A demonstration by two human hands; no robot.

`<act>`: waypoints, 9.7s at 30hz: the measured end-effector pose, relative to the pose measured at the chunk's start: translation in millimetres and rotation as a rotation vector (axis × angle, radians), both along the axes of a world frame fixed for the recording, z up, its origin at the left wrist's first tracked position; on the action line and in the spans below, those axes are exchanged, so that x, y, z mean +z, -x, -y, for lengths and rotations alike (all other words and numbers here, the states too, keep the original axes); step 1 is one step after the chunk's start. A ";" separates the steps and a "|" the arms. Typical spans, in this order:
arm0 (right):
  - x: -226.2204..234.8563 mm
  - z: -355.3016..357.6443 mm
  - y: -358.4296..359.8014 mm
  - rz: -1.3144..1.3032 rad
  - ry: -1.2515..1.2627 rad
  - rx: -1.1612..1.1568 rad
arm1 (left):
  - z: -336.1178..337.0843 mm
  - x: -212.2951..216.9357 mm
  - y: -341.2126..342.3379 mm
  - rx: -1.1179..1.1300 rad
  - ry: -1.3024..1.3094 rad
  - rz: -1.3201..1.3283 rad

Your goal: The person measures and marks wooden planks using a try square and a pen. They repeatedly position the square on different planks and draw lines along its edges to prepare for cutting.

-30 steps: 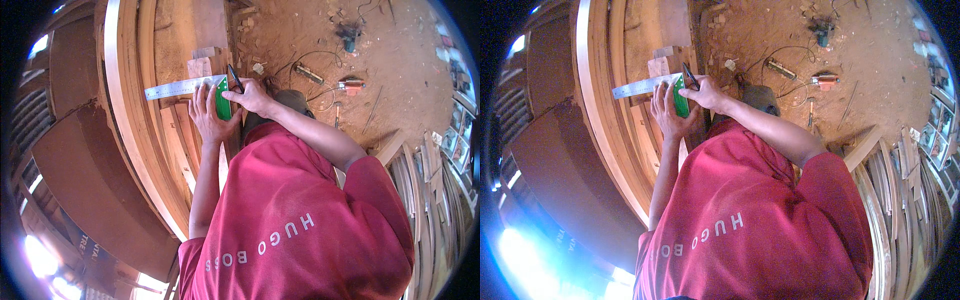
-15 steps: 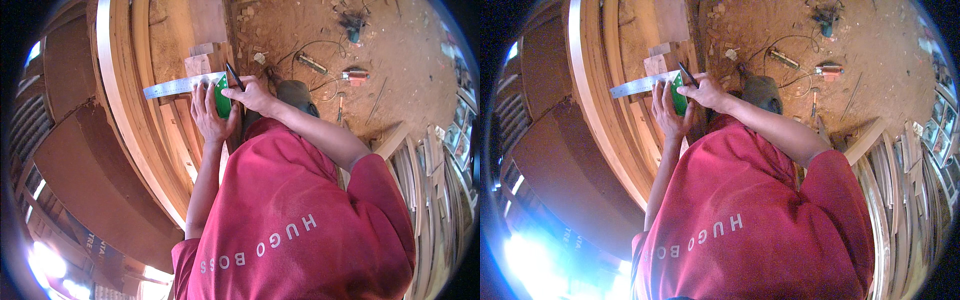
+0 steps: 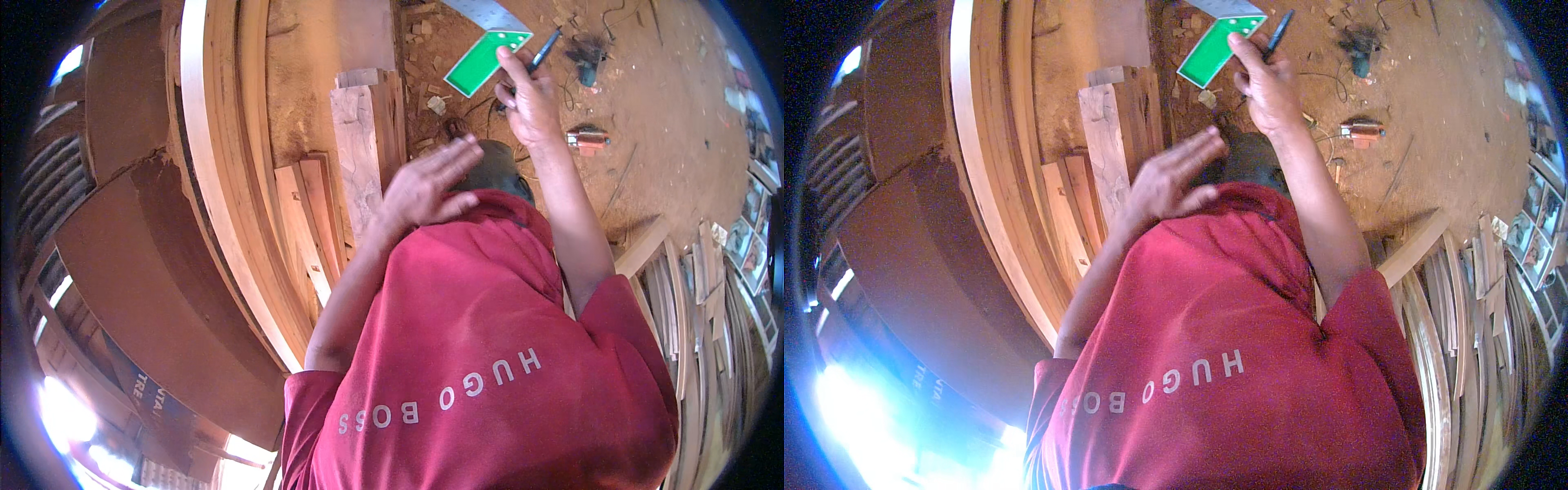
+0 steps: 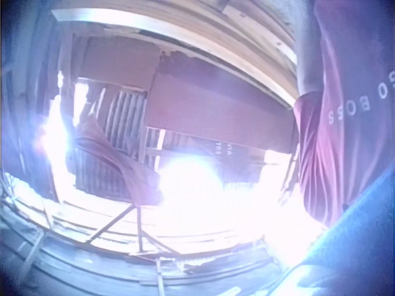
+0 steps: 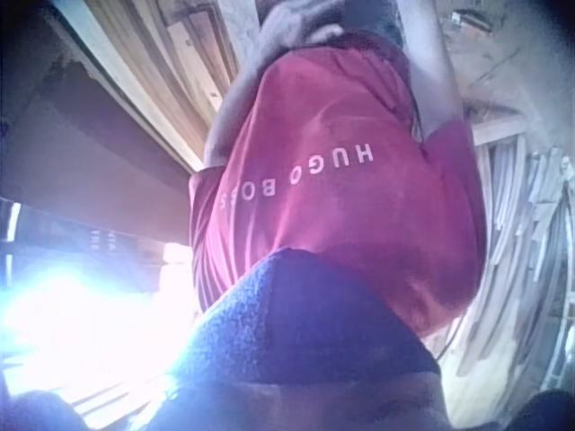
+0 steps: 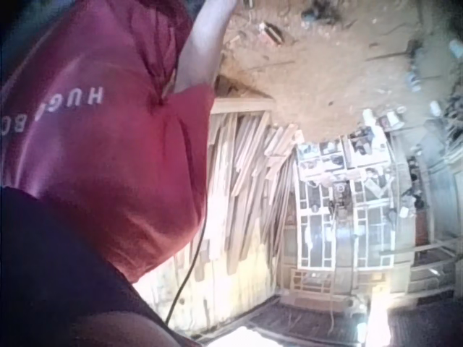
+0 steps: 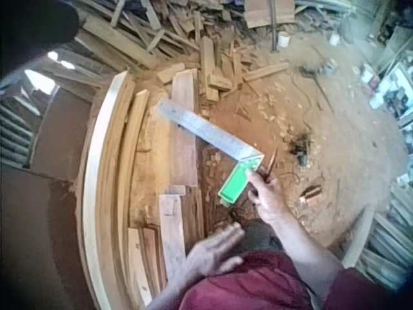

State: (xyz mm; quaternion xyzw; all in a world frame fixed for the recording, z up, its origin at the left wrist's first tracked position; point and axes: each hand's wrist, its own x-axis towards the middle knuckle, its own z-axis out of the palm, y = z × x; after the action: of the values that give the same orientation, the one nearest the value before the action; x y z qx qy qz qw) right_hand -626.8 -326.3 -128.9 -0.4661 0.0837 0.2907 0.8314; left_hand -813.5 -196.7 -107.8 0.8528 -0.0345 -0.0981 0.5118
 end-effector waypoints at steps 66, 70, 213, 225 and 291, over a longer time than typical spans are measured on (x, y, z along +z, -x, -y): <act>-40.4 -53.8 125.5 0.172 0.112 0.549 | -23.9 -26.0 53.0 0.534 -0.882 0.017; -43.4 -53.5 125.6 0.170 0.121 0.558 | -22.9 -22.2 51.7 0.515 -0.902 -0.008; 58.8 -107.3 459.5 2.201 -0.579 2.440 | 171.8 -53.0 319.7 3.597 0.210 0.830; 67.7 -112.6 479.3 2.315 -0.441 2.567 | 175.9 -58.5 340.6 3.611 0.284 1.004; 17.4 -68.7 633.3 1.698 -0.841 2.418 | 173.4 -58.4 339.3 3.632 0.243 0.905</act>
State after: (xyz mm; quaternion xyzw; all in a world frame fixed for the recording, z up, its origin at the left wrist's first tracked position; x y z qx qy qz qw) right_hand -1260.1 -257.6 -111.5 -0.0150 -0.9025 0.4297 -0.0261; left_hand -1152.8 -370.2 -166.2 0.2331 -0.6743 -0.7005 0.0183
